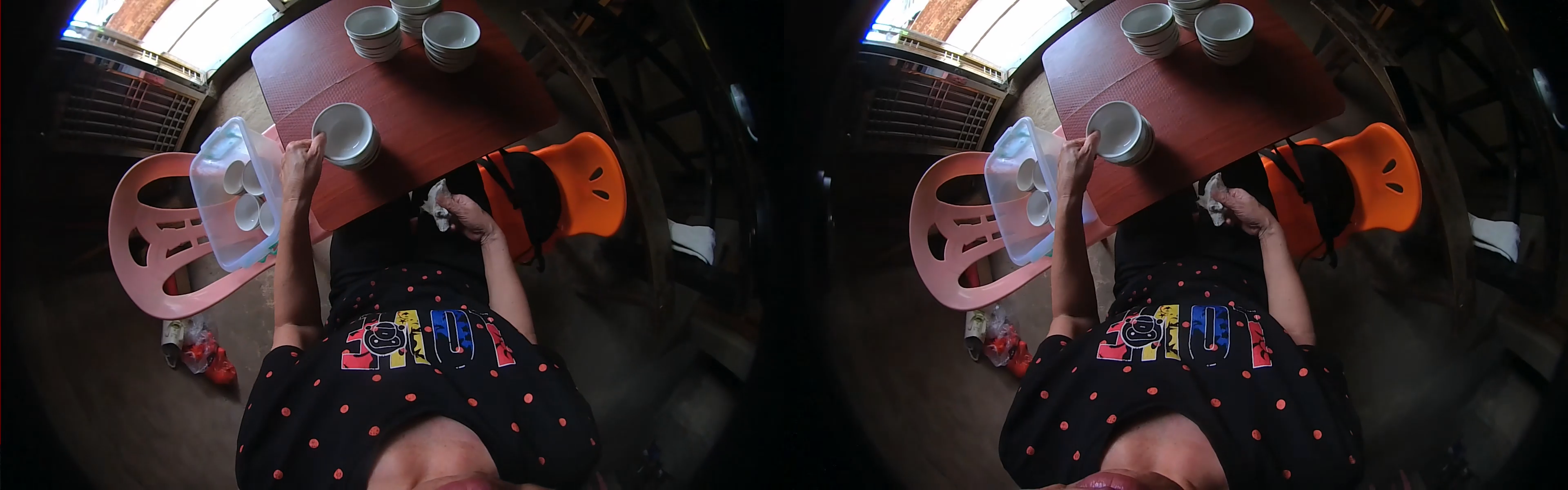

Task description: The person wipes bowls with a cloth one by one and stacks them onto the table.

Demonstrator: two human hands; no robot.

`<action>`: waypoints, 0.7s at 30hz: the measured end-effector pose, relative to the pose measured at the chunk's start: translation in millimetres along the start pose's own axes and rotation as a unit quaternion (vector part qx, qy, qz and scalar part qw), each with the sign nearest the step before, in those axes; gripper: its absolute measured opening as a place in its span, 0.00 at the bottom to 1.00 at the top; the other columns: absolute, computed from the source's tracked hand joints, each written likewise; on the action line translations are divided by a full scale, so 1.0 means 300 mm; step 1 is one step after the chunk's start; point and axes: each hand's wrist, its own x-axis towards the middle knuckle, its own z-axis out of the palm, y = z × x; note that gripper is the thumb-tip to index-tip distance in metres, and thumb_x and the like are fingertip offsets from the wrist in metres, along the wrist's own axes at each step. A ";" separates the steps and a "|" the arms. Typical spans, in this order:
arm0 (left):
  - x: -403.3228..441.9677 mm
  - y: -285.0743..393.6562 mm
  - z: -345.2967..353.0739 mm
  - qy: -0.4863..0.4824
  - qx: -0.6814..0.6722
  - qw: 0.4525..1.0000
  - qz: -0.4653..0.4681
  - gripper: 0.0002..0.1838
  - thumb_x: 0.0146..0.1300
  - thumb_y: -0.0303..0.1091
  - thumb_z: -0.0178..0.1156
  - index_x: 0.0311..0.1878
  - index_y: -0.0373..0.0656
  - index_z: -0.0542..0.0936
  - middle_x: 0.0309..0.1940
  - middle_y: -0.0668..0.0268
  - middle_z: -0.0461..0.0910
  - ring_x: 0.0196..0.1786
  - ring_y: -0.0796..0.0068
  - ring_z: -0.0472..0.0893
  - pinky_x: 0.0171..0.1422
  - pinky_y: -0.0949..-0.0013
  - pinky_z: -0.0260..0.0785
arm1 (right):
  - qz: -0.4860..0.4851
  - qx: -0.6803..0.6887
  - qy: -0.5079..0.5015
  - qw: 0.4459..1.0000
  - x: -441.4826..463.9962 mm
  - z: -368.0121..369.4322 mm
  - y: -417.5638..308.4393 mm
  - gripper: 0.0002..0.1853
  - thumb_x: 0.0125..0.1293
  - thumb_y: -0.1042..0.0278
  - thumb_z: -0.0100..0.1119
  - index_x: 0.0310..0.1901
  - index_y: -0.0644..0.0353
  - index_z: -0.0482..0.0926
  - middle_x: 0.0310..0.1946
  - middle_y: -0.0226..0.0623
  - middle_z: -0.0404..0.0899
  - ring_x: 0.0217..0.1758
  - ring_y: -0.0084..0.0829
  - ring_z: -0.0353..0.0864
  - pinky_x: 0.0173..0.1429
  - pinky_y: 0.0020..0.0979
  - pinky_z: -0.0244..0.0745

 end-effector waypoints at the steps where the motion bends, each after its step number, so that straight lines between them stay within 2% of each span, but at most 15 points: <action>1: -0.003 -0.001 0.002 -0.004 0.005 1.000 0.002 0.27 0.63 0.52 0.52 0.25 0.33 0.78 0.21 0.44 0.74 0.30 0.45 0.79 0.39 0.53 0.68 | 0.003 0.002 -0.006 1.000 0.008 -0.008 0.002 0.20 0.66 0.46 0.57 0.38 0.58 0.80 0.28 0.26 0.81 0.24 0.13 0.77 0.24 0.12 0.67; 3: -0.005 -0.003 0.002 -0.009 -0.007 1.000 0.009 0.27 0.63 0.52 0.53 0.24 0.32 0.78 0.17 0.48 0.73 0.25 0.52 0.78 0.36 0.55 0.68 | 0.001 0.023 -0.007 1.000 0.029 -0.009 0.014 0.18 0.66 0.48 0.57 0.36 0.57 0.79 0.27 0.25 0.80 0.23 0.13 0.76 0.24 0.13 0.67; 4: -0.002 -0.014 0.006 -0.011 -0.005 1.000 0.010 0.27 0.63 0.52 0.53 0.24 0.32 0.78 0.17 0.48 0.73 0.25 0.52 0.78 0.36 0.55 0.68 | 0.011 0.013 -0.010 1.000 0.032 -0.008 0.009 0.17 0.66 0.48 0.58 0.35 0.55 0.79 0.26 0.23 0.79 0.24 0.13 0.75 0.24 0.15 0.66; 5: 0.001 -0.026 0.012 -0.019 -0.014 1.000 0.009 0.27 0.63 0.52 0.53 0.24 0.32 0.78 0.16 0.51 0.73 0.23 0.57 0.77 0.35 0.57 0.67 | 0.021 0.003 -0.014 1.000 0.035 -0.008 0.005 0.16 0.66 0.48 0.58 0.34 0.53 0.79 0.25 0.21 0.78 0.24 0.13 0.74 0.25 0.17 0.65; 6: 0.004 -0.037 0.018 -0.028 -0.023 0.999 0.007 0.27 0.63 0.52 0.54 0.23 0.32 0.78 0.14 0.53 0.72 0.21 0.61 0.76 0.33 0.58 0.67 | 0.021 0.004 -0.014 1.000 0.038 -0.010 0.004 0.16 0.66 0.48 0.58 0.34 0.53 0.79 0.25 0.21 0.78 0.24 0.13 0.74 0.25 0.17 0.65; 9: -0.011 -0.023 0.015 -0.026 -0.022 0.999 -0.011 0.28 0.63 0.52 0.54 0.23 0.32 0.78 0.13 0.56 0.71 0.20 0.67 0.74 0.32 0.60 0.66 | 0.012 0.036 -0.021 0.999 0.040 -0.017 0.011 0.15 0.66 0.49 0.58 0.35 0.53 0.79 0.25 0.21 0.78 0.24 0.14 0.75 0.25 0.17 0.65; 18: -0.013 -0.047 0.042 -0.028 -0.067 0.997 -0.027 0.28 0.64 0.50 0.54 0.25 0.29 0.77 0.12 0.54 0.67 0.19 0.73 0.69 0.30 0.61 0.65 | -0.005 0.057 0.003 0.998 0.022 0.009 -0.006 0.16 0.66 0.49 0.58 0.34 0.55 0.78 0.24 0.22 0.78 0.23 0.15 0.75 0.24 0.17 0.65; 21: -0.007 -0.067 0.056 -0.035 -0.082 0.996 -0.025 0.28 0.65 0.49 0.54 0.26 0.27 0.77 0.12 0.54 0.66 0.20 0.75 0.67 0.30 0.61 0.65 | -0.033 -0.029 0.009 0.999 0.020 0.045 -0.046 0.18 0.66 0.47 0.58 0.34 0.55 0.78 0.23 0.22 0.77 0.22 0.15 0.74 0.25 0.17 0.65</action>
